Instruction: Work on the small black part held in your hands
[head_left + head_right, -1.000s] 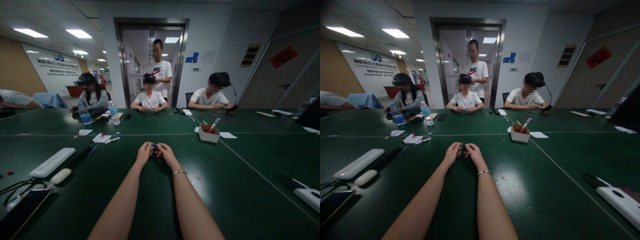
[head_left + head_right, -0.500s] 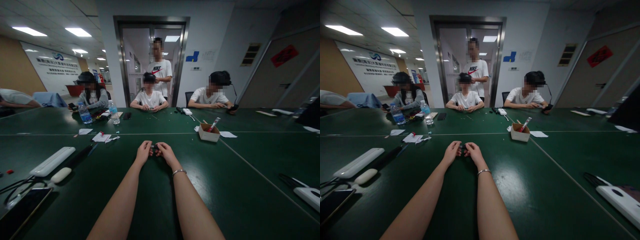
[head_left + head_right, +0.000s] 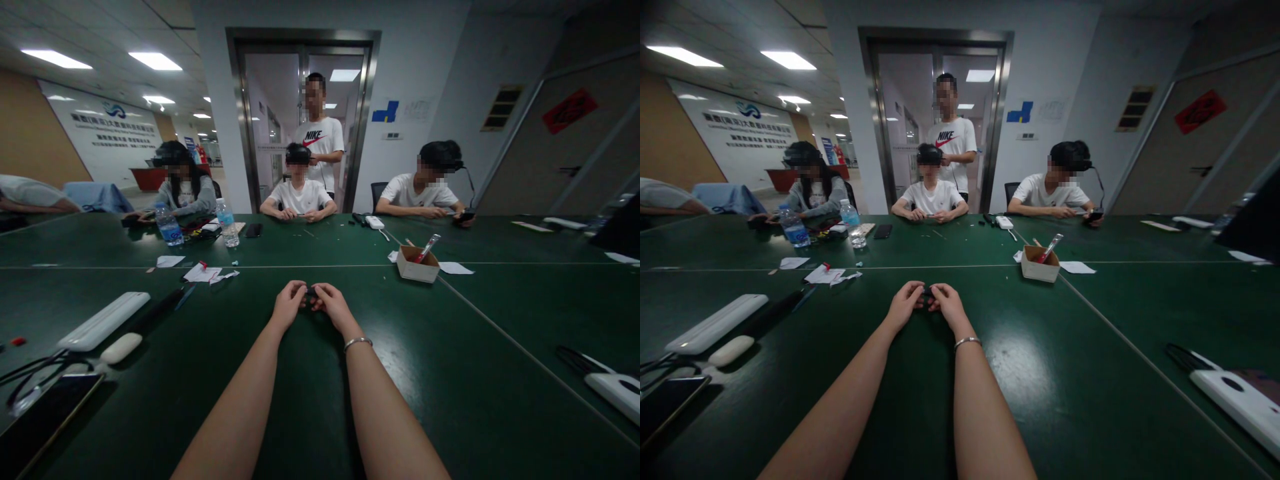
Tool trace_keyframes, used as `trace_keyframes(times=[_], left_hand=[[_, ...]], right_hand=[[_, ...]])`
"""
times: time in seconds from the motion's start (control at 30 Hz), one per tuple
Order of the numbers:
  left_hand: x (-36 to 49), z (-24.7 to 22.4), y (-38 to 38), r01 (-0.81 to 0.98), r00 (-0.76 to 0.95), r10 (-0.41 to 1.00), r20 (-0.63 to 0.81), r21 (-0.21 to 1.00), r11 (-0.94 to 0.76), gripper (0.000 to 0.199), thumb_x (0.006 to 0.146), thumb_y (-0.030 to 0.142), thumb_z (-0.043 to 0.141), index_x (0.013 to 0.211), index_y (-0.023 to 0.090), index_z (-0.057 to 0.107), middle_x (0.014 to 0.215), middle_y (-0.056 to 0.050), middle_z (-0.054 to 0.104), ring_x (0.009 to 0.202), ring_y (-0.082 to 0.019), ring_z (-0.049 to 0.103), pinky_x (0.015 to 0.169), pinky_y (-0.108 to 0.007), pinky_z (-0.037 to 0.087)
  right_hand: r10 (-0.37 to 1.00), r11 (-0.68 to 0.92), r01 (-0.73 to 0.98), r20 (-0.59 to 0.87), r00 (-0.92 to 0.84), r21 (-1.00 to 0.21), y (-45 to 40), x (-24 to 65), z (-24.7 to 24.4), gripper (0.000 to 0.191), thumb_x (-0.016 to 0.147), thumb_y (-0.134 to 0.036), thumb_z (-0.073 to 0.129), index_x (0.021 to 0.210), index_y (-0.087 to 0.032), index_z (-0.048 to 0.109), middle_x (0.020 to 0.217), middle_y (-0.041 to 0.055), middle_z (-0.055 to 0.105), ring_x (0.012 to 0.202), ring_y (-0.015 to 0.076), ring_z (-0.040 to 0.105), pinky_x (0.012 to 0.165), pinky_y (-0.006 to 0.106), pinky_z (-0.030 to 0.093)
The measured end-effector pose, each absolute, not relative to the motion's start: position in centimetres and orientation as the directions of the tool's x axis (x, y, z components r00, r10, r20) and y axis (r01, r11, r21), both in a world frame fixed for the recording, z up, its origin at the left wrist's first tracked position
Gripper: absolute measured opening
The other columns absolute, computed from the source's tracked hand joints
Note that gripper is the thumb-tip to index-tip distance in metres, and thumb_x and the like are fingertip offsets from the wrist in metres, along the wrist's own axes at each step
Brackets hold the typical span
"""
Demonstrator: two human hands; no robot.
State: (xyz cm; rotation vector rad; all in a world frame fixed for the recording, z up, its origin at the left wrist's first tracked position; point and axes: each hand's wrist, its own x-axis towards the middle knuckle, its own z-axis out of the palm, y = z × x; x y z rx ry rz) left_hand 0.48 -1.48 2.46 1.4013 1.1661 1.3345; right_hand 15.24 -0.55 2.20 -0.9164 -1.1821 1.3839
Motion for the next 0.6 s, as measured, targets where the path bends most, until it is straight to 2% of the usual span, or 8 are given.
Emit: trace_keyframes(times=[0.1,0.17,0.4,0.47,0.6], left_hand=[[0.39,2.42,-1.48,0.091,-0.018,0.955,0.296,0.952,-0.294,0.034,0.075,0.025,0.062,0.108,0.019,0.060,0.109,-0.010,0.061,0.090,-0.018,0.062,0.071,-0.029,0.054],[0.33,2.51,-1.52,0.087,-0.009,0.940,0.341,0.937,-0.339,0.034,0.074,0.020,0.062,0.108,0.019,0.060,0.109,-0.009,0.061,0.095,-0.018,0.062,0.076,-0.030,0.053],[0.35,2.46,-1.46,0.075,-0.005,0.969,0.248,0.966,-0.247,0.027,0.081,0.036,0.056,0.100,0.017,0.062,0.087,-0.006,0.064,0.071,-0.014,0.061,0.065,-0.027,0.052],[0.38,2.45,-1.50,0.079,-0.020,0.972,0.233,0.970,-0.231,0.029,0.080,0.036,0.057,0.101,0.017,0.062,0.094,-0.008,0.064,0.073,-0.015,0.062,0.063,-0.027,0.053],[0.43,2.77,-1.78,0.017,-0.011,0.961,0.277,0.961,-0.277,0.036,0.073,0.026,0.065,0.108,0.020,0.060,0.110,-0.009,0.060,0.087,-0.017,0.063,0.066,-0.026,0.054]], right_hand=[[0.985,0.036,-0.254,0.077,-0.153,-0.966,-0.45,15.24,2.11,0.040,0.068,-0.050,0.069,0.089,-0.017,0.061,0.057,-0.0019,0.061,0.046,0.0105,0.056,0.050,0.025,0.047],[0.986,0.032,-0.261,0.073,-0.151,-0.965,-0.40,15.24,2.06,0.040,0.068,-0.050,0.069,0.089,-0.017,0.061,0.056,-0.0018,0.061,0.045,0.0107,0.056,0.050,0.025,0.047],[0.985,0.020,-0.247,0.062,-0.164,-0.969,-0.56,15.28,2.18,0.036,0.070,-0.047,0.069,0.089,-0.017,0.062,0.057,-0.0017,0.061,0.046,0.0104,0.056,0.050,0.025,0.048],[0.985,0.020,-0.247,0.062,-0.162,-0.969,-0.54,15.29,2.16,0.036,0.069,-0.047,0.069,0.089,-0.017,0.062,0.058,-0.0018,0.061,0.046,0.0101,0.055,0.051,0.025,0.048],[0.986,0.032,-0.268,0.074,-0.150,-0.963,-0.33,15.28,1.92,0.038,0.069,-0.048,0.070,0.089,-0.016,0.062,0.058,-0.0015,0.061,0.046,0.0100,0.055,0.050,0.024,0.047]])
